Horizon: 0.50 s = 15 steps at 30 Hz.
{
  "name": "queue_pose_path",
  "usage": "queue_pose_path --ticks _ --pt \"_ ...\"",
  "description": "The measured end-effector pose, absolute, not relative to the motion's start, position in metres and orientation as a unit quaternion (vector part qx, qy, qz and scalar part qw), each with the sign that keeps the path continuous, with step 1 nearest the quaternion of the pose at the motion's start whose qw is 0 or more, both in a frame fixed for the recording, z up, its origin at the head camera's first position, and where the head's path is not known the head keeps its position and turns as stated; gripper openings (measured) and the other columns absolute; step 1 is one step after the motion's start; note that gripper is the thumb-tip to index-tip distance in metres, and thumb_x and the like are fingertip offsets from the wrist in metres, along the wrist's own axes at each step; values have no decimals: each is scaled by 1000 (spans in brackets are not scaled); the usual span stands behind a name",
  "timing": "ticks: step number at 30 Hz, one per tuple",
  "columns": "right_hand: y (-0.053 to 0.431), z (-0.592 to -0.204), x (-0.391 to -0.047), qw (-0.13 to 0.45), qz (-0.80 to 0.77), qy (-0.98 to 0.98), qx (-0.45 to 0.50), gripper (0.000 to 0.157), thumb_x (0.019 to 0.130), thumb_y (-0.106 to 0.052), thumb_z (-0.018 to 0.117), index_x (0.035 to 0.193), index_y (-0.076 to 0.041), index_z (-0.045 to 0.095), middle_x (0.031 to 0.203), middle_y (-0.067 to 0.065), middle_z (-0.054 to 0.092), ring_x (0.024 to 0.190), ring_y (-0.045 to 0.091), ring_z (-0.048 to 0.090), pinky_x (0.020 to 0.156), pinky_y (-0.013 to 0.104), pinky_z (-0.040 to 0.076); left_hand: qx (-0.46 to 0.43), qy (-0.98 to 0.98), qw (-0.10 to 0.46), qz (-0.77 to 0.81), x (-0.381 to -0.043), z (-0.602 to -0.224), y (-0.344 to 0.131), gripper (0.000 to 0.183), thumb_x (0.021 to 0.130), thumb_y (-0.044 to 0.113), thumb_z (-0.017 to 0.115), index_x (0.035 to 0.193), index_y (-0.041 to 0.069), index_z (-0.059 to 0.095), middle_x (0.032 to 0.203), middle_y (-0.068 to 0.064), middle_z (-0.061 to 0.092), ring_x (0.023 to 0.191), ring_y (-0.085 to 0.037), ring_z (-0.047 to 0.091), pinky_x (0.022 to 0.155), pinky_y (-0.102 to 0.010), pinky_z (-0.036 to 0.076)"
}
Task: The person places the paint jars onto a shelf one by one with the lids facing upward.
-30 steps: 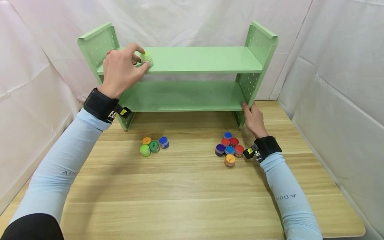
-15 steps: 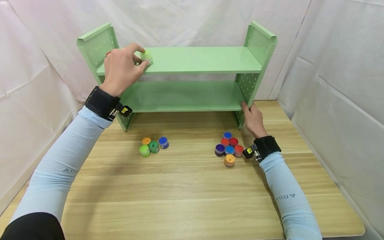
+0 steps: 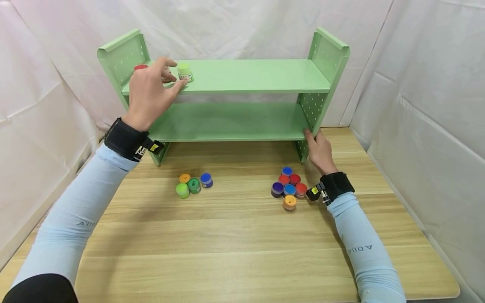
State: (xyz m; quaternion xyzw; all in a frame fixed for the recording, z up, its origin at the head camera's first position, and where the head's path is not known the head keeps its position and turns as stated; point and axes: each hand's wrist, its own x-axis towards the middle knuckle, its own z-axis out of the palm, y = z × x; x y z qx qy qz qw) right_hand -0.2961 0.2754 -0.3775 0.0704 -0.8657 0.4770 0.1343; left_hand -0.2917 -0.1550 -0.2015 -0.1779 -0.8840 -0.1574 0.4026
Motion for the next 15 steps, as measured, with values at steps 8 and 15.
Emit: queue_pose_path --ticks 8,15 --pt "276 -377 -296 132 476 -867 71 64 100 -51 29 154 -19 21 136 18 47 110 36 53 79 50 47 -196 -836 479 -184 -285 -215 -159 34 87 32 66 108 6 64 92 -7 68 85 -20 65 61 -37 46" --pt "268 -358 -278 125 489 -860 74 61 103 -41 29 153 -7 20 137 25 43 113 41 49 83 54 44 -203 -799 528 -206 -282 -225 -161 27 86 25 68 104 6 66 88 -4 68 65 -16 63 56 -34 44"
